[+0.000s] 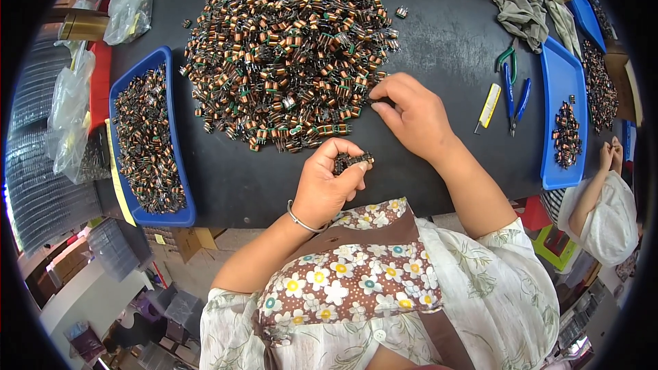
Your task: The person connects electronic components together by hand from a pile on the table, receives a paper pad from another worker and places it into a tray, and joins additional electronic components together.
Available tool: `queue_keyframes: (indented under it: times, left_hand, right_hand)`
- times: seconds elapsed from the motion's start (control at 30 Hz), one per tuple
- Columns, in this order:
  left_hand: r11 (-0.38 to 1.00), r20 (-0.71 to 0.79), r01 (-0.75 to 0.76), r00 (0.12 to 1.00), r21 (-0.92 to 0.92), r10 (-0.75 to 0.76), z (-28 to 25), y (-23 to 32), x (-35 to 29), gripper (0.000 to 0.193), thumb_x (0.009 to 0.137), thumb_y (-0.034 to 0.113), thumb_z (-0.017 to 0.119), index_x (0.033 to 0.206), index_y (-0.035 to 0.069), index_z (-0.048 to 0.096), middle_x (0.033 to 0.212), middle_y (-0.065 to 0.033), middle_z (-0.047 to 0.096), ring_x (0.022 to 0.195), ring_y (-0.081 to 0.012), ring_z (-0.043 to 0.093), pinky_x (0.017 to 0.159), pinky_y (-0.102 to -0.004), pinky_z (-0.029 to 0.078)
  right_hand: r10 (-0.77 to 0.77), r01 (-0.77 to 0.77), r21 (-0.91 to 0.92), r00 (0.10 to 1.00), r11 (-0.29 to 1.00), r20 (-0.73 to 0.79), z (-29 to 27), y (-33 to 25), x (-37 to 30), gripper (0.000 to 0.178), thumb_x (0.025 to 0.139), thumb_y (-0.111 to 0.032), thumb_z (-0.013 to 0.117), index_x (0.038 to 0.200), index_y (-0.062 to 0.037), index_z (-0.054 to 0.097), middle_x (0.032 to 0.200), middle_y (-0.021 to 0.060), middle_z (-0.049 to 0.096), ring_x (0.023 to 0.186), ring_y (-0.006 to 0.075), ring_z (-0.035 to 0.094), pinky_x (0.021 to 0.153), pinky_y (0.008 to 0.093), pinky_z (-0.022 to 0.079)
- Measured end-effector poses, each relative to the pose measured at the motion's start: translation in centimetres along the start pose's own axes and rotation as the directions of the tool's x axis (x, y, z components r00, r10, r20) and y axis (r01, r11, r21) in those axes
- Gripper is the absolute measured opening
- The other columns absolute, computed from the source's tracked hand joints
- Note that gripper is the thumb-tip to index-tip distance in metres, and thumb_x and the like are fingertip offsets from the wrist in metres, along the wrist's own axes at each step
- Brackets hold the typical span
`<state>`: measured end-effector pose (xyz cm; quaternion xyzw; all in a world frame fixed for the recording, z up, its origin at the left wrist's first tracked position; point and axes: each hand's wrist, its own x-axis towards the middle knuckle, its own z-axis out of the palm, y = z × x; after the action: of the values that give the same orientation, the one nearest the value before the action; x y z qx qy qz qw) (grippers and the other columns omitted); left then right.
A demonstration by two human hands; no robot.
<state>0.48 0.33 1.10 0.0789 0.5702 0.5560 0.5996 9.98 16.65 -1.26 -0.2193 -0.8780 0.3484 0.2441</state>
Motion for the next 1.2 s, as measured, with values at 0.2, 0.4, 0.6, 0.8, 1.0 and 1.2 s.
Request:
queue_keyframes:
  times: [0.2,0.4,0.6,0.8,1.0,1.2]
  left_hand:
    - [1.000,-0.003,-0.018,1.000,0.020,0.018,-0.1,-0.2,0.0,0.013,0.084,0.000,0.054,0.094,0.005,0.048,0.084,-0.0089,0.059,0.058,-0.0082,0.053,0.044,-0.0189,0.039]
    - [0.999,0.000,-0.038,0.999,0.024,0.038,0.1,0.0,0.1,0.014,0.083,0.000,0.055,0.094,0.005,0.048,0.081,-0.0062,0.058,0.059,-0.0082,0.054,0.044,-0.0182,0.040]
    - [0.999,0.018,-0.023,1.000,0.034,0.022,-0.1,0.0,-0.1,0.014,0.082,-0.001,0.057,0.093,0.004,0.051,0.081,-0.0057,0.058,0.060,-0.0080,0.055,0.045,-0.0181,0.041]
    - [0.999,0.015,-0.019,1.000,0.035,0.018,0.1,-0.2,-0.3,0.013,0.082,-0.001,0.057,0.092,0.004,0.051,0.082,-0.0067,0.058,0.060,-0.0076,0.054,0.045,-0.0181,0.040]
    - [0.997,0.029,-0.021,0.999,0.071,0.019,-0.2,-0.2,0.1,0.012,0.082,-0.001,0.057,0.091,0.004,0.051,0.081,-0.0063,0.058,0.060,-0.0072,0.054,0.045,-0.0181,0.040]
    - [0.993,0.033,-0.046,0.999,0.108,0.043,-0.6,-0.2,0.5,0.011,0.081,-0.001,0.057,0.088,0.004,0.050,0.082,-0.0072,0.058,0.060,-0.0076,0.054,0.046,-0.0184,0.040]
  right_hand:
    - [0.122,-0.240,0.336,0.934,0.911,0.337,-1.7,-0.9,-0.9,0.016,0.071,-0.004,0.067,0.085,-0.0024,0.061,0.076,0.0038,0.057,0.056,0.0080,0.049,0.052,0.0224,0.040]
    - [0.087,-0.307,0.431,0.884,0.849,0.459,-2.6,-1.7,-1.7,0.015,0.069,-0.004,0.069,0.083,-0.0030,0.064,0.076,0.0023,0.060,0.057,0.0066,0.051,0.052,0.0205,0.041]
    - [-0.020,-0.233,0.510,0.897,0.828,0.442,-2.2,-1.4,-1.5,0.014,0.073,-0.009,0.070,0.085,-0.0045,0.065,0.074,0.0032,0.060,0.060,0.0099,0.054,0.054,0.0235,0.043]
    - [0.070,-0.072,0.054,0.997,0.996,0.033,-1.5,-0.3,0.5,0.021,0.075,-0.004,0.064,0.096,-0.0065,0.063,0.089,0.0047,0.058,0.064,0.0139,0.055,0.058,0.0248,0.044]
    - [0.067,-0.052,-0.119,0.990,0.991,0.127,-0.9,0.3,1.0,0.018,0.075,-0.004,0.063,0.092,-0.0085,0.061,0.093,0.0053,0.058,0.077,0.0245,0.060,0.066,0.0323,0.048]
    - [0.072,-0.063,-0.053,0.978,0.997,0.197,-1.3,0.0,0.4,0.021,0.074,-0.003,0.063,0.093,-0.0082,0.060,0.090,0.0067,0.058,0.078,0.0257,0.060,0.067,0.0323,0.049]
